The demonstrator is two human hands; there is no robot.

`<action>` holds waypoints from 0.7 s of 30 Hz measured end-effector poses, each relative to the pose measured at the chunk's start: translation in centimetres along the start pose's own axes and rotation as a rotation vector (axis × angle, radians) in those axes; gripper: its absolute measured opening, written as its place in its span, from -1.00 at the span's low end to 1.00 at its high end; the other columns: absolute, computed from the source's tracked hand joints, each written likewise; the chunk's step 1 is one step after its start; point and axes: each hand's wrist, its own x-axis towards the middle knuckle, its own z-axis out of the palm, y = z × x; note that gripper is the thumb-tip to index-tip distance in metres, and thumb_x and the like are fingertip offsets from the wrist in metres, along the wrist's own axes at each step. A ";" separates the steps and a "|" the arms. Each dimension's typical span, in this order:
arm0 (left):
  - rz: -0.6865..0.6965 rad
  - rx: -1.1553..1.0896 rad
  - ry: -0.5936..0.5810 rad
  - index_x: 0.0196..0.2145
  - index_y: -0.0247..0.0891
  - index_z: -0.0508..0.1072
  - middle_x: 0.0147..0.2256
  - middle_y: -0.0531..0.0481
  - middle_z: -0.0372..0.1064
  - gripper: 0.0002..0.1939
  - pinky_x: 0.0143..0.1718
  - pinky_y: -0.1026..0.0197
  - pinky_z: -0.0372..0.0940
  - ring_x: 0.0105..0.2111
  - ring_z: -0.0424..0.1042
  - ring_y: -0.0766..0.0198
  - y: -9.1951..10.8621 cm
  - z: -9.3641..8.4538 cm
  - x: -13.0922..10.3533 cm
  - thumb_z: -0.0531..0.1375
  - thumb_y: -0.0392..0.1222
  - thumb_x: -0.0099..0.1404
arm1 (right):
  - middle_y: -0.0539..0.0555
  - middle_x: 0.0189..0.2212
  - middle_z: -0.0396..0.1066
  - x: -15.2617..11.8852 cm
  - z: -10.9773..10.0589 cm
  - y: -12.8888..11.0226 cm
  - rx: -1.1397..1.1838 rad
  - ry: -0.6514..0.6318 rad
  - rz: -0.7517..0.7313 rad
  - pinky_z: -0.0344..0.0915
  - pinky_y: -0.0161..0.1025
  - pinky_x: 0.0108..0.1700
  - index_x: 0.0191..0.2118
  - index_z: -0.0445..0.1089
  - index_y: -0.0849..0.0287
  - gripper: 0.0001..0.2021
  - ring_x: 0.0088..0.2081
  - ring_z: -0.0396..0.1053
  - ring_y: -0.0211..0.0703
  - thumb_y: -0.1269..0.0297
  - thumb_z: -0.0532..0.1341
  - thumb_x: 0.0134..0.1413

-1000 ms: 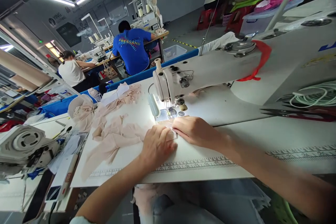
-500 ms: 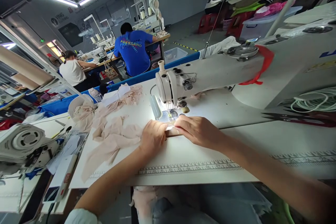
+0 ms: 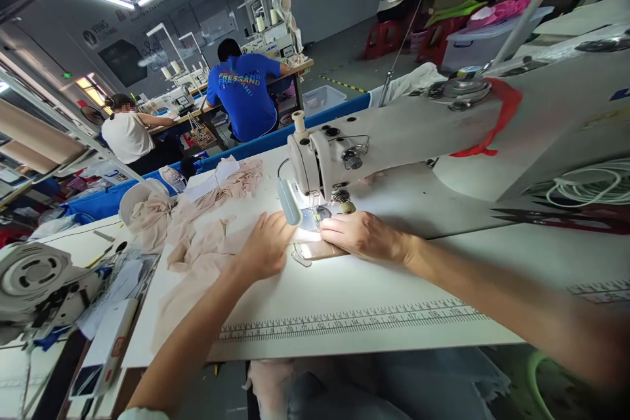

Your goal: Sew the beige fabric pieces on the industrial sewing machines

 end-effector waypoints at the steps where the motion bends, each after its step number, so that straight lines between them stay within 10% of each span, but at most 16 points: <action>1: 0.023 -0.036 0.012 0.01 -0.34 0.35 -0.10 -0.24 0.41 -0.57 0.01 -0.11 0.27 -0.08 0.36 -0.02 0.6 -0.2 0.1 0.07 -0.42 0.16 | 0.08 -0.39 0.40 -0.2 -0.1 -0.1 0.002 -0.007 0.003 0.13 -0.21 -0.40 -0.33 0.41 0.18 -0.61 -0.40 0.24 -0.21 0.52 -0.11 0.36; 7: 0.186 -0.108 0.094 -0.11 -0.40 0.40 -0.21 -0.24 0.43 -0.73 -0.23 0.04 0.36 -0.26 0.40 0.08 3.0 0.7 1.2 -0.02 -0.38 0.33 | 0.13 -0.27 0.46 -1.1 -1.4 -1.0 0.004 0.000 0.033 0.21 -0.19 -0.32 -0.13 0.45 0.21 -0.66 -0.31 0.28 -0.13 0.44 -0.09 0.39; 21: 0.165 -0.096 0.148 0.10 -0.54 0.35 0.02 -0.37 0.41 -0.60 -0.04 -0.06 0.42 -0.07 0.44 -0.01 3.0 2.2 1.1 -0.06 -0.31 0.41 | 0.12 -0.33 0.37 -2.1 -1.2 -2.8 0.055 0.002 0.288 0.18 -0.18 -0.29 -0.12 0.45 0.18 -0.61 -0.37 0.23 -0.12 0.58 -0.06 0.16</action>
